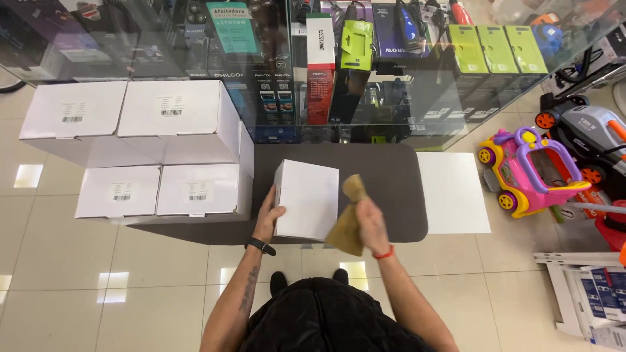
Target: The person wipes the exterior of multiple white cardboard boxes with a cloth and stacks them on a counter.
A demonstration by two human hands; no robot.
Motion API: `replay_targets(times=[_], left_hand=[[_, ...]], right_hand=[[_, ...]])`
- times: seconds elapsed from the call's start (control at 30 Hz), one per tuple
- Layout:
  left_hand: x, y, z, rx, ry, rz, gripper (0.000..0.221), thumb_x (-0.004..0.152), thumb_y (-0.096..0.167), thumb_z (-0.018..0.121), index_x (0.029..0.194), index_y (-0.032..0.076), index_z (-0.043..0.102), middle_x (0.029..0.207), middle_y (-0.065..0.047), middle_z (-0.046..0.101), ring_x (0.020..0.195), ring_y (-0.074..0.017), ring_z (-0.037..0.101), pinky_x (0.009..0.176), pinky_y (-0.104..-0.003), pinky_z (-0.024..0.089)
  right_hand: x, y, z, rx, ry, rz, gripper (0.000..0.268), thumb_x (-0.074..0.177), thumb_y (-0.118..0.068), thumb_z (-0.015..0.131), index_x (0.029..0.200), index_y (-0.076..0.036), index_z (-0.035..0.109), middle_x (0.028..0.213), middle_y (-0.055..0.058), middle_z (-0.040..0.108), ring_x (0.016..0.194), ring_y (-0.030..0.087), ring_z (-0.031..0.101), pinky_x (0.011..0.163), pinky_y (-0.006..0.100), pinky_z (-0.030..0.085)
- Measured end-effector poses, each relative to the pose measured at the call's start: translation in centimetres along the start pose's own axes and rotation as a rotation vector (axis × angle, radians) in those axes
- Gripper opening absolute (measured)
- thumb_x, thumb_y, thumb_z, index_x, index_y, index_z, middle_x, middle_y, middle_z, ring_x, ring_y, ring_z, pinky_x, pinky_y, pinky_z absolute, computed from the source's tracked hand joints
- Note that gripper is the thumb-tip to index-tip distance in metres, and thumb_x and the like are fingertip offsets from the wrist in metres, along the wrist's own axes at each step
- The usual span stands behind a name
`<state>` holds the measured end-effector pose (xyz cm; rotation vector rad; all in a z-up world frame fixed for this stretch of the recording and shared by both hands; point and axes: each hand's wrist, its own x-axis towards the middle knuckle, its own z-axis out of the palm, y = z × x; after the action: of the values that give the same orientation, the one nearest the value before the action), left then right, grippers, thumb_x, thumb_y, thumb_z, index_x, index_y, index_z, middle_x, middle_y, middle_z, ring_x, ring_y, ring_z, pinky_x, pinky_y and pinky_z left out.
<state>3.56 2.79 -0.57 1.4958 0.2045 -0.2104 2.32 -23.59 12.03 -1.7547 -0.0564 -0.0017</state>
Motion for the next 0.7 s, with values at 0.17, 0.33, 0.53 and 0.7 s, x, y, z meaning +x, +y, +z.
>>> replay_targets(times=[0.17,0.33,0.53,0.7], left_hand=[[1.5,-4.2,1.8,-0.148,-0.03,0.076,0.098,0.079,0.038,0.062,0.163,0.005,0.024,0.166,-0.027,0.024,0.151,-0.0447,0.023,0.122,-0.057,0.023],[2.9,-7.1,0.2,-0.06,-0.097,0.089,0.085,0.087,0.036,0.056,0.162,0.008,0.028,0.165,-0.021,0.03,0.15,-0.0366,0.029,0.121,-0.05,0.031],[2.8,-5.1,0.3,-0.054,-0.164,0.046,0.105,0.079,0.053,0.066,0.164,0.009,0.022,0.166,-0.025,0.025,0.151,-0.0432,0.023,0.122,-0.055,0.026],[2.8,-4.9,1.0,-0.069,-0.132,0.045,0.103,0.083,0.054,0.064,0.164,0.009,0.021,0.165,-0.025,0.025,0.15,-0.0434,0.025,0.121,-0.055,0.025]], right_hand=[[-0.2,3.9,7.1,-0.714,-0.267,-0.548,0.065,0.095,-0.018,0.059,0.156,-0.005,0.039,0.16,0.023,0.036,0.148,0.046,0.028,0.119,0.06,0.018],[1.4,4.7,9.3,-1.027,-0.314,-0.614,0.054,0.105,-0.039,0.037,0.15,-0.011,0.049,0.158,0.015,0.043,0.146,0.037,0.036,0.116,0.06,0.024],[10.5,6.8,9.0,-1.154,-0.246,-0.466,0.06,0.106,-0.048,0.029,0.156,-0.016,0.043,0.161,0.011,0.04,0.147,0.034,0.036,0.118,0.057,0.023],[12.3,8.0,8.6,-1.145,-0.213,-0.328,0.062,0.105,-0.052,0.033,0.157,-0.018,0.04,0.161,0.013,0.038,0.146,0.035,0.038,0.119,0.057,0.025]])
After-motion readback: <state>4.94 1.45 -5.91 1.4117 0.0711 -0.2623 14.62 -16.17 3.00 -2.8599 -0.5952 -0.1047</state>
